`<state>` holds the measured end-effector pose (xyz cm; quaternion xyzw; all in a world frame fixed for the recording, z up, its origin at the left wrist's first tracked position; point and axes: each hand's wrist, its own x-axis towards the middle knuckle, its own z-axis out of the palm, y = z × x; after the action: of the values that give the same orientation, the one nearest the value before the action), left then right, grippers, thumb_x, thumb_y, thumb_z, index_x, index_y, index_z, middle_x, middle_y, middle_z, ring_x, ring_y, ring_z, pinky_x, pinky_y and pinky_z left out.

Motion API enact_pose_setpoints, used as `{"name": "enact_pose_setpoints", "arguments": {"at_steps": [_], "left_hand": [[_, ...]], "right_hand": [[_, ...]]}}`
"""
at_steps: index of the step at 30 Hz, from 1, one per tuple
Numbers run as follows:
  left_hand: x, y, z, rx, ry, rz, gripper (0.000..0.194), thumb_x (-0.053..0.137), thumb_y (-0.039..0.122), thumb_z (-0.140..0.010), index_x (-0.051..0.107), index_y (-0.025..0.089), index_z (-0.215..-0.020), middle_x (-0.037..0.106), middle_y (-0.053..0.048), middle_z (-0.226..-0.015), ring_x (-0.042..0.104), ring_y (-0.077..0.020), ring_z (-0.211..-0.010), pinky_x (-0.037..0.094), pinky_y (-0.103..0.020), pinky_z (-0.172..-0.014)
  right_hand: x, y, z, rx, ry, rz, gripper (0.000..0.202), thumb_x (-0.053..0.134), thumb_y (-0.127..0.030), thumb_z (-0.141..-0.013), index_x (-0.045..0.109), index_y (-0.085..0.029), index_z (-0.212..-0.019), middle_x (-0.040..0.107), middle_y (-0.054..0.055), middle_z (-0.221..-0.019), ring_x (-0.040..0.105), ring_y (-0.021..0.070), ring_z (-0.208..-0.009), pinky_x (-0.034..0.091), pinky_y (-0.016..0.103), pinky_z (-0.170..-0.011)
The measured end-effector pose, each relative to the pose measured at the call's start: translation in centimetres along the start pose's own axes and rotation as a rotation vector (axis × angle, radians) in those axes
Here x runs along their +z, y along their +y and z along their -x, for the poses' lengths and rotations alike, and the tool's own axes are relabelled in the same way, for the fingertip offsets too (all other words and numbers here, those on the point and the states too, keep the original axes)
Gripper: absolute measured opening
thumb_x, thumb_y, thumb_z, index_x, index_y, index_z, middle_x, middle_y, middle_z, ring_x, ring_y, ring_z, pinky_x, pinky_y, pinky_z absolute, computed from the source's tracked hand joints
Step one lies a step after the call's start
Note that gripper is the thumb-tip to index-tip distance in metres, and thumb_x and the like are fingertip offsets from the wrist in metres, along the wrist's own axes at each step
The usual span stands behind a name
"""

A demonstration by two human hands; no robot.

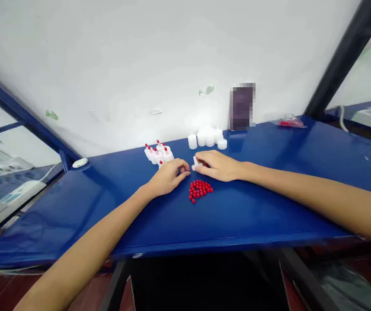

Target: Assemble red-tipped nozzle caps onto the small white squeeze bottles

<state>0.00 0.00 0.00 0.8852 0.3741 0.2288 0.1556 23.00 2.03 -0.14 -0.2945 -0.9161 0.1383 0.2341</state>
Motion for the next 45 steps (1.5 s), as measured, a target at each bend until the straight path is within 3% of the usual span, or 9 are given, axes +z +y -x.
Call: {"name": "enact_pose_setpoints", "arguments": {"at_steps": [6, 9, 12, 17, 25, 32, 38, 42, 45], "left_hand": [[-0.1, 0.2, -0.3, -0.195, 0.17, 0.331, 0.01, 0.06, 0.025, -0.092, 0.061, 0.015, -0.094, 0.06, 0.001, -0.076, 0.049, -0.01, -0.06, 0.04, -0.024, -0.059], [-0.1, 0.4, -0.4, -0.22, 0.223, 0.54, 0.016, 0.06, 0.03, -0.092, 0.059, 0.015, -0.096, 0.055, 0.003, -0.071, 0.045, -0.0077, -0.053, 0.036, -0.022, -0.052], [-0.1, 0.7, -0.3, -0.204, 0.204, 0.6, 0.019, 0.062, 0.033, -0.091, 0.058, 0.015, -0.095, 0.05, 0.006, -0.061, 0.045, -0.0078, -0.051, 0.035, -0.021, -0.05], [-0.2, 0.9, 0.0, -0.189, 0.201, 0.494, 0.02, 0.062, 0.035, -0.091, 0.062, 0.015, -0.095, 0.051, 0.006, -0.055, 0.047, -0.0095, -0.052, 0.037, -0.022, -0.055], [-0.5, 0.9, -0.1, -0.089, 0.366, 0.269, 0.012, 0.07, 0.028, -0.084, 0.077, 0.018, -0.087, 0.06, -0.002, -0.077, 0.053, -0.0144, -0.074, 0.045, -0.028, -0.072], [-0.3, 1.2, 0.2, -0.236, 0.17, 0.406, 0.03, 0.063, 0.036, -0.088, 0.076, 0.014, -0.105, 0.062, 0.001, -0.058, 0.05, -0.0109, -0.051, 0.04, -0.024, -0.052], [-0.3, 0.9, 0.4, -0.012, 0.145, 0.285, 0.048, 0.064, 0.032, -0.085, 0.056, 0.015, -0.129, 0.059, 0.003, -0.074, 0.046, -0.0076, -0.053, 0.04, -0.022, -0.053], [-0.6, 0.7, 0.2, 0.075, 0.229, 0.029, 0.042, 0.061, 0.028, -0.085, 0.054, 0.017, -0.125, 0.058, 0.0, -0.085, 0.052, -0.0117, -0.066, 0.043, -0.026, -0.062], [-0.9, 0.7, -0.1, 0.091, 0.214, -0.136, 0.033, 0.055, 0.026, -0.086, 0.054, 0.018, -0.118, 0.061, -0.005, -0.095, 0.057, -0.0177, -0.08, 0.046, -0.031, -0.07]], "right_hand": [[0.2, -0.1, -0.2, 0.121, 0.025, -0.142, 0.03, 0.062, -0.047, -0.087, 0.056, -0.018, -0.091, 0.052, -0.001, -0.073, 0.045, 0.0134, -0.061, 0.035, 0.028, -0.06], [0.2, -0.3, -0.3, 0.154, 0.0, -0.18, 0.034, 0.066, -0.05, -0.084, 0.06, -0.018, -0.09, 0.052, -0.002, -0.07, 0.044, 0.0127, -0.059, 0.035, 0.028, -0.058], [0.2, -0.4, -0.4, 0.149, -0.016, -0.208, 0.034, 0.069, -0.05, -0.082, 0.063, -0.018, -0.089, 0.055, -0.002, -0.071, 0.044, 0.012, -0.059, 0.036, 0.027, -0.057], [0.3, -0.4, -0.4, 0.146, -0.028, -0.26, 0.036, 0.069, -0.052, -0.082, 0.066, -0.017, -0.089, 0.056, -0.002, -0.069, 0.043, 0.0112, -0.058, 0.035, 0.027, -0.055], [0.1, -0.7, -0.4, 0.169, -0.061, -0.311, 0.035, 0.069, -0.051, -0.082, 0.066, -0.016, -0.084, 0.055, -0.003, -0.063, 0.043, 0.0109, -0.055, 0.035, 0.027, -0.054], [-0.2, -0.9, -0.4, 0.188, -0.077, -0.351, 0.036, 0.07, -0.052, -0.08, 0.067, -0.016, -0.083, 0.054, -0.004, -0.06, 0.042, 0.0108, -0.054, 0.033, 0.028, -0.054], [-0.7, -1.0, -0.9, 0.24, -0.047, -0.486, 0.038, 0.064, -0.054, -0.085, 0.065, -0.016, -0.081, 0.055, -0.002, -0.066, 0.046, 0.0122, -0.059, 0.034, 0.028, -0.058], [-0.6, -1.4, -1.4, 0.238, -0.075, -0.586, 0.042, 0.057, -0.055, -0.09, 0.059, -0.018, -0.072, 0.054, -0.002, -0.064, 0.043, 0.0112, -0.056, 0.032, 0.029, -0.058], [-0.4, -1.6, -1.6, 0.228, -0.1, -0.596, 0.044, 0.058, -0.057, -0.09, 0.056, -0.018, -0.069, 0.051, -0.003, -0.062, 0.041, 0.0111, -0.057, 0.032, 0.029, -0.059]]}}
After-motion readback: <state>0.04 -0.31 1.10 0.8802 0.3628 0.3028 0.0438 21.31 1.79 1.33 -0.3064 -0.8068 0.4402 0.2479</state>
